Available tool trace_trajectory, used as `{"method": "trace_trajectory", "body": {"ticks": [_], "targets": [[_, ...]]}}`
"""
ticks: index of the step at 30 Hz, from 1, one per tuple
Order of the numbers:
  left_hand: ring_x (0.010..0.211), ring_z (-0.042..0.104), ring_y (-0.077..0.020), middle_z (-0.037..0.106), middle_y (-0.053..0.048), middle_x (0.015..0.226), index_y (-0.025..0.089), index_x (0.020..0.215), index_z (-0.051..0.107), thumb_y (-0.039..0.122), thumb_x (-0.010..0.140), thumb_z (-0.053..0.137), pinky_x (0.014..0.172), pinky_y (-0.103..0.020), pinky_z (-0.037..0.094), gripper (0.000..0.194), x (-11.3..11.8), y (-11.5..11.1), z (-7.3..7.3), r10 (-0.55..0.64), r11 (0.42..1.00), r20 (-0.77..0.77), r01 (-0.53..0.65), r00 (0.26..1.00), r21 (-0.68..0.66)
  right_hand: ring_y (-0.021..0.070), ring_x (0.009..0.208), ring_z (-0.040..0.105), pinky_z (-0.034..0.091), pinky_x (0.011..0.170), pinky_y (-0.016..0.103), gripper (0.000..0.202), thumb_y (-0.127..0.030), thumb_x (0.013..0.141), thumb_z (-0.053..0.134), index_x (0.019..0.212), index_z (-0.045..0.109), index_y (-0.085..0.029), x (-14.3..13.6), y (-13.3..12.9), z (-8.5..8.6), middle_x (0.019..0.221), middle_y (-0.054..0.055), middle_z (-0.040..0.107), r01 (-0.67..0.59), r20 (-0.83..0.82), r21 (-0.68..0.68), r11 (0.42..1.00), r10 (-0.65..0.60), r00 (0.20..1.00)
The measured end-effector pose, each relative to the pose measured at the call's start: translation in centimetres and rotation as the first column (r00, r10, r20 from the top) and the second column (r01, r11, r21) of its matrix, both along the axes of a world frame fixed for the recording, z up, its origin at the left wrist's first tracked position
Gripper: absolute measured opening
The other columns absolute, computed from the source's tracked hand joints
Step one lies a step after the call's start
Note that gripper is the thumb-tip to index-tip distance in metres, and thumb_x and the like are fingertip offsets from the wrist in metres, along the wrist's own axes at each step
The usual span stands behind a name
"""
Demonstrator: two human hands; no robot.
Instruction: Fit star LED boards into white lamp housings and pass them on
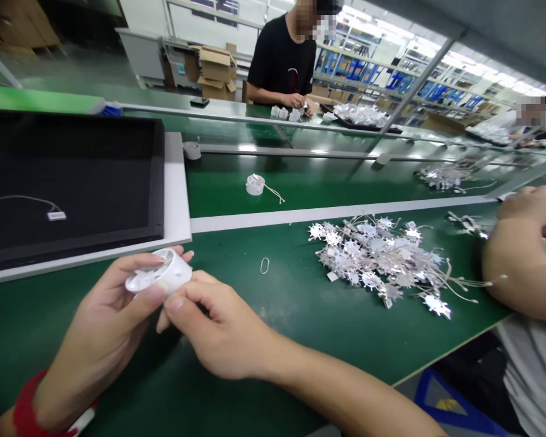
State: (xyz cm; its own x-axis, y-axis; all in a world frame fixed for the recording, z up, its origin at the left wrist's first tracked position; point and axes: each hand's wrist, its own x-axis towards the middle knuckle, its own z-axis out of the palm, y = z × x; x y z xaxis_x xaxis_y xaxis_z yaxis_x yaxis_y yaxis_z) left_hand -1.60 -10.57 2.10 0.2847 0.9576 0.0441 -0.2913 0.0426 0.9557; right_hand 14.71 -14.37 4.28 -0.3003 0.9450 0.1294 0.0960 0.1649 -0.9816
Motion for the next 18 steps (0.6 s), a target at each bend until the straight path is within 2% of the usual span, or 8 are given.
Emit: {"method": "trace_trajectory", "body": {"ticks": [3,7,11,14,16,18], "targets": [[0.105,0.071,-0.0150,0.072,0.001,0.120,0.030,0.096,0.071,0.029,0.082,0.084,0.079,-0.013,0.058,0.020,0.14,0.08,0.16,0.010,1.000,0.003,-0.010,1.000,-0.004,0.0150,0.089,0.059,0.050,0.084,0.031,0.026,-0.028,0.102,0.048,0.083,0.063,-0.019,-0.09,-0.15,0.12,0.093,0.003,0.064,0.018,0.099,0.090,0.996,-0.027,0.995],[0.099,0.072,-0.0143,0.070,0.000,0.119,0.028,0.096,0.071,0.024,0.081,0.084,0.083,-0.016,0.058,0.020,0.26,0.14,0.29,0.038,0.998,-0.010,-0.038,0.999,0.046,0.0139,0.075,0.063,0.049,0.074,0.029,0.016,-0.027,0.096,0.060,0.083,0.064,-0.020,0.01,-0.26,0.11,0.084,0.000,0.071,0.107,0.266,0.181,0.978,-0.153,0.952],[0.095,0.071,-0.0122,0.066,0.000,0.116,0.028,0.095,0.070,0.020,0.082,0.082,0.083,-0.016,0.057,0.018,0.26,0.14,0.33,0.078,0.988,-0.044,-0.071,0.996,0.137,0.0153,0.072,0.067,0.048,0.071,0.029,0.006,-0.026,0.094,0.064,0.094,0.067,-0.021,0.30,-0.22,-0.39,0.085,0.000,0.076,0.170,0.368,0.367,0.915,-0.310,0.877],[0.105,0.069,-0.0137,0.063,0.000,0.122,0.028,0.095,0.071,0.018,0.082,0.081,0.087,-0.016,0.056,0.019,0.25,-0.03,0.39,0.088,0.981,-0.090,-0.071,0.992,0.180,0.0144,0.063,0.062,0.044,0.063,0.028,0.011,-0.022,0.095,0.059,0.094,0.070,-0.019,0.38,-0.28,-0.66,0.074,0.000,0.072,0.150,0.380,0.498,0.854,-0.370,0.848],[0.110,0.067,-0.0143,0.062,0.000,0.123,0.029,0.096,0.071,0.018,0.082,0.081,0.089,-0.016,0.054,0.020,0.28,-0.23,0.45,0.082,0.978,-0.101,-0.061,0.991,0.198,0.0136,0.059,0.057,0.041,0.059,0.027,0.014,-0.020,0.094,0.057,0.091,0.071,-0.018,0.35,-0.35,-0.50,0.068,0.000,0.068,0.154,0.364,0.494,0.856,-0.365,0.857],[0.111,0.066,-0.0146,0.062,0.000,0.122,0.030,0.095,0.071,0.019,0.081,0.082,0.089,-0.016,0.054,0.020,0.32,-0.42,0.54,0.074,0.978,-0.089,-0.055,0.993,0.203,0.0132,0.061,0.057,0.042,0.059,0.026,0.016,-0.019,0.094,0.057,0.086,0.071,-0.017,0.32,-0.32,-0.15,0.070,0.001,0.069,0.174,0.291,0.335,0.926,-0.277,0.916]]}}
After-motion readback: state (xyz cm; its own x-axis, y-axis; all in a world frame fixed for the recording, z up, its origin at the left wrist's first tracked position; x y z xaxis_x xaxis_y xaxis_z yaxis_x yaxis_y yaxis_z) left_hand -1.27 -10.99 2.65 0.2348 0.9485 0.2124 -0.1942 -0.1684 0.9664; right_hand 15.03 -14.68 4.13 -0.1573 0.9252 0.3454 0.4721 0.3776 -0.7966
